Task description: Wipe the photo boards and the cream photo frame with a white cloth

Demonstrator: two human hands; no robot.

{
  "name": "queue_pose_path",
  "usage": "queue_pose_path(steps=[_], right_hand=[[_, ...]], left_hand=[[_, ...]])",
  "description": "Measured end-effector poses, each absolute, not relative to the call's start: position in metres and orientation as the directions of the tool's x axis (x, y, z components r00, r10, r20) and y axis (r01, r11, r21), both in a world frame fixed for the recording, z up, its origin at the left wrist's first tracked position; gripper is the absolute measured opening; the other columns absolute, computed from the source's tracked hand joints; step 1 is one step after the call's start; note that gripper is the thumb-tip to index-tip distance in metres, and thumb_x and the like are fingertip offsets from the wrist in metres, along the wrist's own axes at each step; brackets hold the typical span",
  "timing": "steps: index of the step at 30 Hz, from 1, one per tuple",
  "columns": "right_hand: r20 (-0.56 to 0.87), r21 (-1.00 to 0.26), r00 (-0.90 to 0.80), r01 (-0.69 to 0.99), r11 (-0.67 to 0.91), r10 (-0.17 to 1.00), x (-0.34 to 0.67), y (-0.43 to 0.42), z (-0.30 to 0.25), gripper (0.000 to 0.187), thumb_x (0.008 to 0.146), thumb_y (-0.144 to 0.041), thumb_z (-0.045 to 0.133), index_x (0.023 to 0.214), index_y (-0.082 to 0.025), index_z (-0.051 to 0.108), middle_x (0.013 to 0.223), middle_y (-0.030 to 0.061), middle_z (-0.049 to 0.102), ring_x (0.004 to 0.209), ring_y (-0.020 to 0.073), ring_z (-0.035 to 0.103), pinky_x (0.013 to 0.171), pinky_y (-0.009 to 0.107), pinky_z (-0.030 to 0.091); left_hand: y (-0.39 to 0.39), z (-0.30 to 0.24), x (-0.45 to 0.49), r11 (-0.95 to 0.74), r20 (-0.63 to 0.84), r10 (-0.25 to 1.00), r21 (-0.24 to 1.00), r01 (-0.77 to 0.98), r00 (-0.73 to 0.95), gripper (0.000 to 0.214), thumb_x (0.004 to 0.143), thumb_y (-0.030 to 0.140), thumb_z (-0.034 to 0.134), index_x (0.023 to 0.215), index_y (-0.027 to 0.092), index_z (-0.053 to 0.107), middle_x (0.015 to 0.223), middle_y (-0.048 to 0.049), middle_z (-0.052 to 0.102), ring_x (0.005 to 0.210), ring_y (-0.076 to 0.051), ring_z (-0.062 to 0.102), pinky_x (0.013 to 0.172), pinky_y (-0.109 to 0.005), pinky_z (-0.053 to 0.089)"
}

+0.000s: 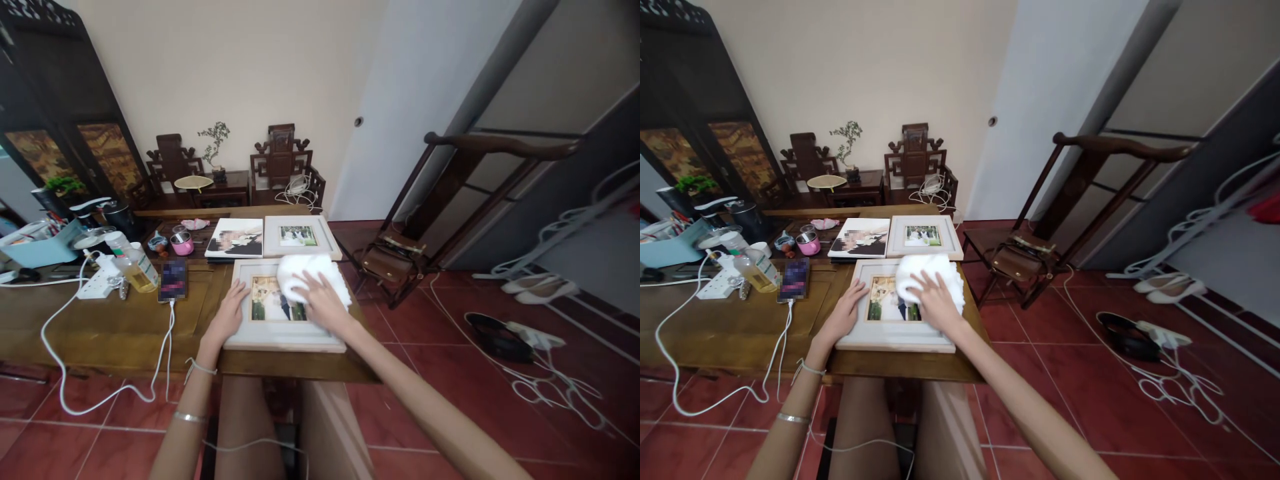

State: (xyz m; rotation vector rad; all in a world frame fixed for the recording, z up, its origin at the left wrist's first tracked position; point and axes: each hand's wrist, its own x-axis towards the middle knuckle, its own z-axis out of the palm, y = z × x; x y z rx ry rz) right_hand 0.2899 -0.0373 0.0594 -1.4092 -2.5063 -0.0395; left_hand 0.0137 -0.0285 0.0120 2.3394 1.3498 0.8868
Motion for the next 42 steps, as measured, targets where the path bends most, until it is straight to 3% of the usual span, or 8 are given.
queue_pose_path(steps=[4, 9, 15, 20, 24, 30, 34, 42], right_hand=[[0.251, -0.050, -0.409, 0.900, 0.434, 0.877, 0.284, 0.016, 0.064, 0.057, 0.072, -0.004, 0.047, 0.127, -0.017, 0.056, 0.147, 0.0107, 0.038, 0.137, 0.0327, 0.025, 0.107, 0.059, 0.018], [0.150, -0.034, -0.516, 0.850, 0.526, 0.843, 0.276, -0.009, 0.069, 0.051, 0.075, -0.006, 0.046, 0.123, -0.017, 0.060, 0.144, 0.0113, 0.042, 0.134, 0.0352, 0.028, 0.106, 0.062, 0.016], [-0.007, -0.211, -0.636, 0.755, 0.621, 0.771, 0.280, -0.117, 0.091, 0.059, 0.067, -0.001, 0.045, 0.119, -0.021, 0.063, 0.142, 0.0103, 0.046, 0.135, 0.0324, 0.031, 0.108, 0.060, 0.019], [0.021, -0.320, -0.718, 0.654, 0.685, 0.695, 0.277, -0.158, 0.091, 0.064, 0.062, -0.001, 0.045, 0.118, -0.025, 0.063, 0.148, 0.0034, 0.037, 0.140, 0.0290, 0.021, 0.112, 0.057, 0.013], [0.099, -0.279, -0.657, 0.703, 0.654, 0.748, 0.275, -0.120, 0.074, 0.063, 0.064, 0.000, 0.045, 0.121, -0.022, 0.061, 0.147, 0.0056, 0.039, 0.139, 0.0269, 0.024, 0.113, 0.053, 0.015], [0.219, -0.080, -0.436, 0.883, 0.462, 0.873, 0.281, -0.013, 0.067, 0.057, 0.073, -0.004, 0.047, 0.127, -0.017, 0.056, 0.147, 0.0097, 0.038, 0.138, 0.0320, 0.025, 0.110, 0.058, 0.015], [0.180, -0.035, -0.401, 0.910, 0.414, 0.898, 0.277, 0.010, 0.070, 0.053, 0.076, -0.007, 0.047, 0.127, -0.016, 0.056, 0.147, 0.0108, 0.038, 0.137, 0.0359, 0.024, 0.107, 0.063, 0.016], [-0.022, -0.212, -0.618, 0.771, 0.601, 0.786, 0.282, -0.112, 0.091, 0.059, 0.065, -0.001, 0.044, 0.118, -0.020, 0.064, 0.143, 0.0090, 0.045, 0.136, 0.0335, 0.028, 0.108, 0.062, 0.016]], left_hand=[[-0.029, 0.010, 0.013, -0.505, 0.373, 0.861, 0.553, 0.663, 0.344, 0.053, 0.080, 0.000, 0.035, 0.126, 0.015, 0.053, 0.141, -0.0133, 0.046, 0.140, -0.022, 0.028, 0.114, -0.051, 0.027], [-0.028, 0.007, 0.016, -0.517, 0.428, 0.849, 0.547, 0.658, 0.310, 0.053, 0.080, 0.000, 0.036, 0.128, 0.015, 0.052, 0.140, -0.0132, 0.048, 0.139, -0.022, 0.031, 0.114, -0.049, 0.027], [-0.027, 0.004, 0.020, -0.492, 0.427, 0.860, 0.546, 0.678, 0.279, 0.053, 0.080, 0.001, 0.036, 0.130, 0.011, 0.050, 0.140, -0.0153, 0.046, 0.138, -0.023, 0.031, 0.115, -0.048, 0.026], [-0.026, 0.001, 0.018, -0.512, 0.435, 0.848, 0.525, 0.680, 0.303, 0.052, 0.082, 0.001, 0.035, 0.130, 0.013, 0.050, 0.141, -0.0142, 0.045, 0.139, -0.023, 0.030, 0.115, -0.050, 0.026], [-0.024, 0.001, 0.015, -0.530, 0.415, 0.842, 0.513, 0.676, 0.345, 0.051, 0.082, 0.001, 0.035, 0.129, 0.012, 0.051, 0.141, -0.0150, 0.045, 0.139, -0.024, 0.030, 0.114, -0.050, 0.028], [-0.023, 0.002, 0.013, -0.539, 0.397, 0.838, 0.495, 0.682, 0.375, 0.054, 0.079, -0.001, 0.036, 0.129, 0.011, 0.051, 0.141, -0.0165, 0.045, 0.139, -0.024, 0.029, 0.114, -0.051, 0.027], [-0.024, 0.002, 0.015, -0.524, 0.402, 0.846, 0.502, 0.688, 0.351, 0.054, 0.078, -0.001, 0.036, 0.128, 0.012, 0.052, 0.140, -0.0156, 0.047, 0.139, -0.024, 0.031, 0.114, -0.052, 0.028], [-0.028, 0.006, 0.021, -0.500, 0.411, 0.858, 0.526, 0.688, 0.308, 0.053, 0.079, 0.000, 0.036, 0.130, 0.011, 0.051, 0.141, -0.0148, 0.046, 0.139, -0.024, 0.030, 0.116, -0.048, 0.026]])
